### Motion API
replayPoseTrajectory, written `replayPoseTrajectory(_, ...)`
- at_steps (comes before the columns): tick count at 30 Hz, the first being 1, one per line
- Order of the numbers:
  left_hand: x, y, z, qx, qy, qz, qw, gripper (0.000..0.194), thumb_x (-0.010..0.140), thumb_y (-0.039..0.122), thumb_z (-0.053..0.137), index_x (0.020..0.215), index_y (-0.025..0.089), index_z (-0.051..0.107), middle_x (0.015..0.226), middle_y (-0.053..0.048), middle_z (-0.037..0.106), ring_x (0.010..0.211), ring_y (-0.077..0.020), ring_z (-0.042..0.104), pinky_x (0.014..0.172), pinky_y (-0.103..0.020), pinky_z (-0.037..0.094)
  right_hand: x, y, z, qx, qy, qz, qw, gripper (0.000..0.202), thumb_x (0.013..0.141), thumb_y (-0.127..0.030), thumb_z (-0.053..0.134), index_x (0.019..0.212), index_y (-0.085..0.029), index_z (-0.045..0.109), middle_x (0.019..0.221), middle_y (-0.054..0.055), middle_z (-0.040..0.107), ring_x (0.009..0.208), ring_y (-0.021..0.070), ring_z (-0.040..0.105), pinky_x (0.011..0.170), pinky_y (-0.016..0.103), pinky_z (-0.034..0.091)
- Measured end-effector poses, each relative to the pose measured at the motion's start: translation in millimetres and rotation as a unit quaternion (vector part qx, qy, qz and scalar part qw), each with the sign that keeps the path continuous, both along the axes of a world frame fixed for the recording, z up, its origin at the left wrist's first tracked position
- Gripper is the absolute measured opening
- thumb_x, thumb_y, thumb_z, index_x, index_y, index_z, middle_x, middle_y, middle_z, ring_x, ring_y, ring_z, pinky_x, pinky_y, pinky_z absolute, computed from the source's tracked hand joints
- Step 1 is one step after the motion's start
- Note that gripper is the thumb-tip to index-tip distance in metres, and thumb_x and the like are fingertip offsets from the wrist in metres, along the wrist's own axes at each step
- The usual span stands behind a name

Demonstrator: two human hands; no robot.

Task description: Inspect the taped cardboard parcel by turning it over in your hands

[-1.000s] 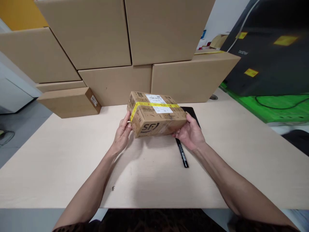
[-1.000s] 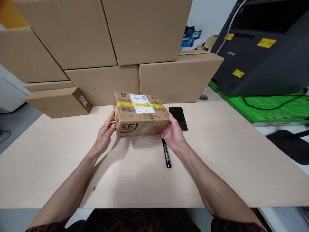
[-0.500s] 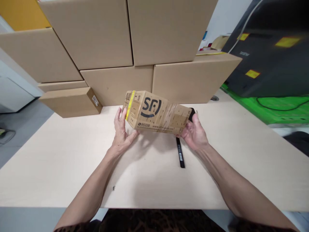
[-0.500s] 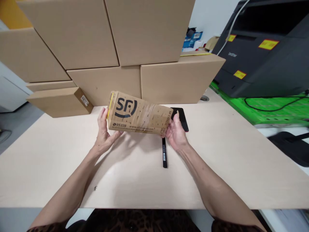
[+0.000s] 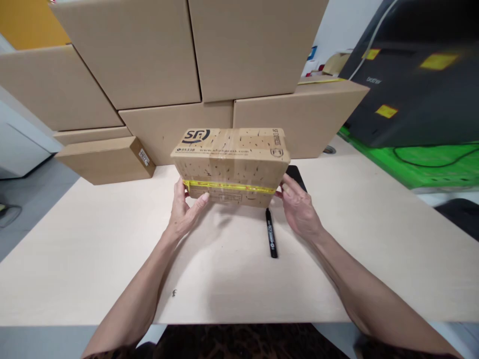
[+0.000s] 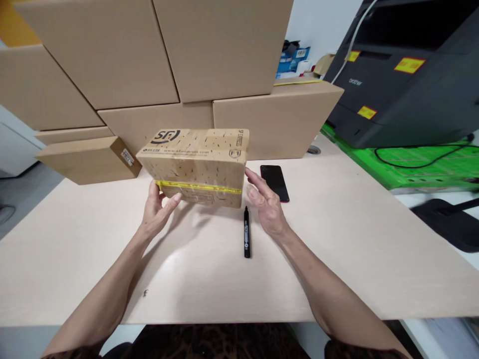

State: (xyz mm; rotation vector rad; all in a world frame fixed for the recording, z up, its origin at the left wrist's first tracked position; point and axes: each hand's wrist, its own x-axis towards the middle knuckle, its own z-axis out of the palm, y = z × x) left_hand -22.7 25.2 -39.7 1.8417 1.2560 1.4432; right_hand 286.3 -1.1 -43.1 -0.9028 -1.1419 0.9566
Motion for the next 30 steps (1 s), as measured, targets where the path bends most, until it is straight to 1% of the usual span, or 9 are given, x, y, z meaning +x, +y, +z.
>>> replayPoseTrajectory(3, 3.6, -3.8, 0.0, -0.007, -0.006, -0.02, 1.0, 0.068, 0.091, 0.065, 0.078, 0.146, 0.03, 0.059, 0.132, -0.011, 0.063, 0.115, -0.0296, 0.059, 0.095, -0.05, 0.053, -4.2, -1.3, 5.5, -0.005, 0.032, 0.045, 0.998, 0.064, 0.082, -0.069, 0.085, 0.139, -0.042, 0.073, 0.16, -0.001, 0.067, 0.158, 0.0346, 0.051, 0.134, 0.062, 0.037)
replayPoseTrajectory(6, 4.4, -7.0, -0.4, 0.015, 0.003, -0.036, 0.999, 0.073, 0.092, 0.065, 0.076, 0.155, 0.034, 0.056, 0.143, -0.013, 0.06, 0.13, -0.0344, 0.057, 0.111, -0.059, 0.051, -8.6, -0.8, 8.4, -0.027, 0.077, 0.064, 0.995, 0.065, 0.079, -0.068, 0.088, 0.137, -0.043, 0.072, 0.161, -0.001, 0.067, 0.157, 0.0343, 0.052, 0.128, 0.06, 0.045)
replayPoseTrajectory(10, 0.5, -8.3, -2.4, 0.019, -0.005, -0.095, 0.995, 0.085, 0.097, 0.065, 0.07, 0.171, 0.039, 0.036, 0.169, -0.013, 0.046, 0.159, -0.0399, 0.041, 0.131, -0.066, 0.037, -6.2, 1.5, 4.4, -0.085, 0.108, 0.067, 0.988, 0.059, 0.081, -0.07, 0.085, 0.13, -0.041, 0.074, 0.155, 0.0, 0.07, 0.148, 0.0361, 0.061, 0.111, 0.058, 0.06)
replayPoseTrajectory(14, -3.7, -6.7, -4.2, 0.0, -0.005, -0.142, 0.99, 0.093, 0.099, 0.066, 0.067, 0.176, 0.042, 0.02, 0.181, -0.01, 0.034, 0.168, -0.0398, 0.031, 0.135, -0.068, 0.031, -1.2, 2.8, -0.8, -0.11, 0.109, 0.055, 0.986, 0.057, 0.082, -0.072, 0.083, 0.13, -0.042, 0.074, 0.156, -0.002, 0.069, 0.147, 0.0357, 0.062, 0.104, 0.055, 0.062)
replayPoseTrajectory(17, -4.5, -5.8, -3.4, 0.0, -0.002, -0.131, 0.991, 0.099, 0.096, 0.068, 0.07, 0.177, 0.041, 0.02, 0.181, -0.01, 0.036, 0.169, -0.0406, 0.031, 0.136, -0.068, 0.031, -3.6, 2.7, -2.8, -0.11, 0.114, 0.038, 0.987, 0.059, 0.079, -0.073, 0.084, 0.129, -0.043, 0.075, 0.156, -0.004, 0.069, 0.153, 0.0357, 0.055, 0.111, 0.056, 0.059)
replayPoseTrajectory(20, -6.2, -4.8, -2.1, 0.002, 0.008, -0.116, 0.993, 0.102, 0.092, 0.07, 0.074, 0.176, 0.04, 0.024, 0.181, -0.01, 0.036, 0.171, -0.0414, 0.026, 0.137, -0.068, 0.03, -8.9, 2.3, -3.0, -0.084, 0.108, 0.027, 0.99, 0.053, 0.084, -0.075, 0.078, 0.125, -0.042, 0.076, 0.152, -0.003, 0.071, 0.157, 0.0337, 0.051, 0.118, 0.056, 0.054)
replayPoseTrajectory(24, -10.3, -1.4, -4.1, 0.011, 0.04, -0.116, 0.992, 0.111, 0.085, 0.074, 0.081, 0.176, 0.04, 0.026, 0.186, -0.01, 0.021, 0.174, -0.0439, 0.013, 0.139, -0.07, 0.018, -8.5, 3.0, -1.8, -0.048, 0.075, 0.016, 0.996, 0.055, 0.091, -0.08, 0.065, 0.127, -0.04, 0.076, 0.145, 0.002, 0.073, 0.144, 0.0345, 0.06, 0.107, 0.054, 0.059)
replayPoseTrajectory(27, -10.9, 1.0, -7.3, 0.015, 0.055, -0.1, 0.993, 0.12, 0.077, 0.07, 0.09, 0.175, 0.042, 0.027, 0.188, -0.01, 0.01, 0.173, -0.0465, 0.014, 0.133, -0.069, 0.034, -3.7, 4.8, -2.9, -0.044, 0.039, -0.02, 0.998, 0.056, 0.091, -0.082, 0.062, 0.124, -0.04, 0.076, 0.143, 0.003, 0.071, 0.127, 0.0341, 0.065, 0.087, 0.047, 0.06)
replayPoseTrajectory(30, -9.1, 2.6, -8.2, 0.025, 0.057, -0.091, 0.994, 0.119, 0.076, 0.062, 0.094, 0.174, 0.046, 0.029, 0.186, -0.01, 0.011, 0.169, -0.0465, 0.023, 0.119, -0.062, 0.054, -2.1, 6.3, -6.2, -0.042, 0.034, -0.04, 0.998, 0.049, 0.09, -0.081, 0.065, 0.115, -0.041, 0.078, 0.132, 0.002, 0.073, 0.114, 0.0312, 0.066, 0.079, 0.043, 0.055)
